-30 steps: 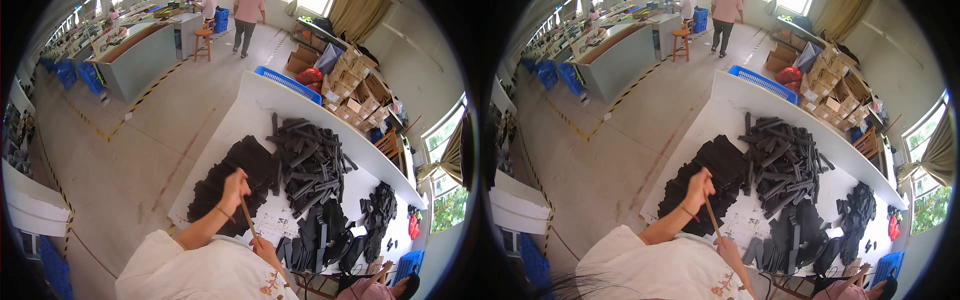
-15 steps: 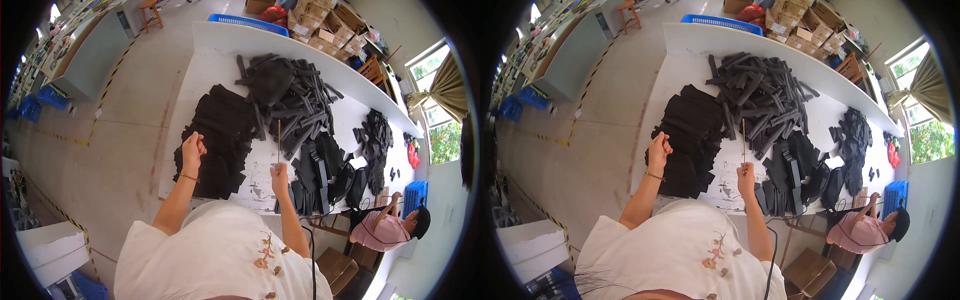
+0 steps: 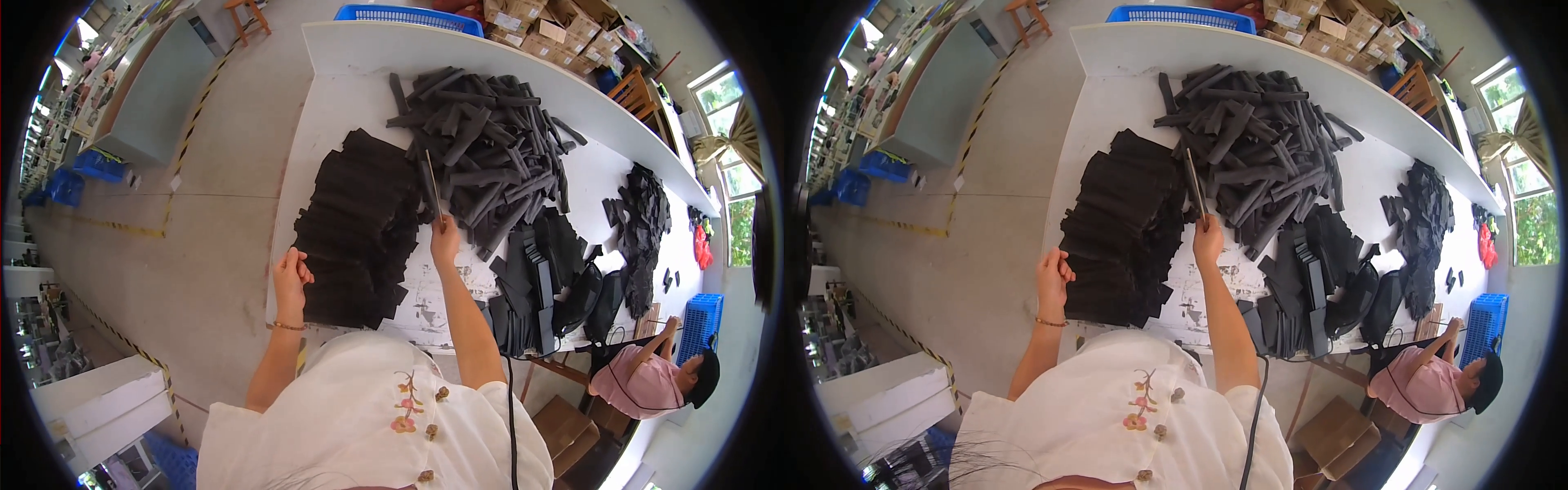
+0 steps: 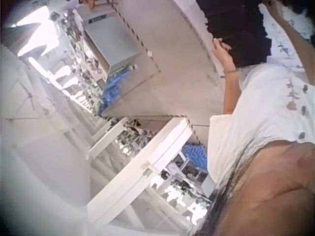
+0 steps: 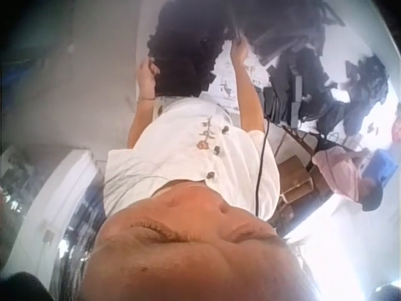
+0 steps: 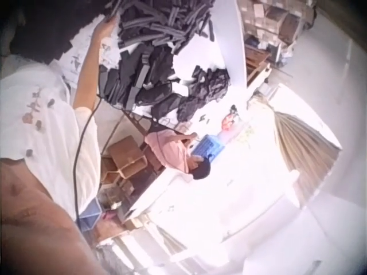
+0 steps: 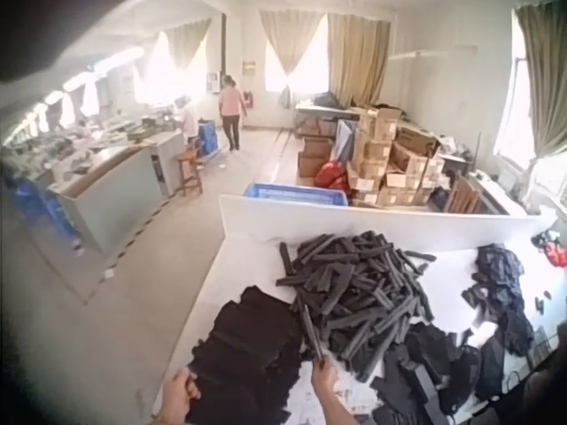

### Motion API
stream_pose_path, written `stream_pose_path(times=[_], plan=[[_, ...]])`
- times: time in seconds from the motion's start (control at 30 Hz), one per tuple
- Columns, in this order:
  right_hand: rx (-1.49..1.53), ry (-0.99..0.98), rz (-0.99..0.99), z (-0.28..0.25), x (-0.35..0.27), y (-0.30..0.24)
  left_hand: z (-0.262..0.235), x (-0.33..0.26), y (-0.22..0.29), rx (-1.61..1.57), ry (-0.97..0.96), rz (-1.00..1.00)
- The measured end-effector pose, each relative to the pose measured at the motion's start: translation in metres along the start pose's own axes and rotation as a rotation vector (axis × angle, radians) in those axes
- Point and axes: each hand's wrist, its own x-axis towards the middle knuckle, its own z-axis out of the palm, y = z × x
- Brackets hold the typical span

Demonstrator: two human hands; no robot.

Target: The person is sliding foam tubes onto a wooden stick at a factory workbench.

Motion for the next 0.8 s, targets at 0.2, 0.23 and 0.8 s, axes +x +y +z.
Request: stream_pose_path(times=[0.2,0.23,0.8], plan=[[-0.172,-0.076,-0.131,0.022,0.035,-0.005,0.007,-0.005,0.009,0.075,0.021,0.057],[-0.169,-0.1,-0.114,0.023,0.037,-0.005,0.01,-0.008,0.011,0.104,0.026,0.047],[0.54,-0.561,-0.078,-0.101,-0.068,-0.135,0.148,0.008,0.031,0.577,-1.242,0.097]])
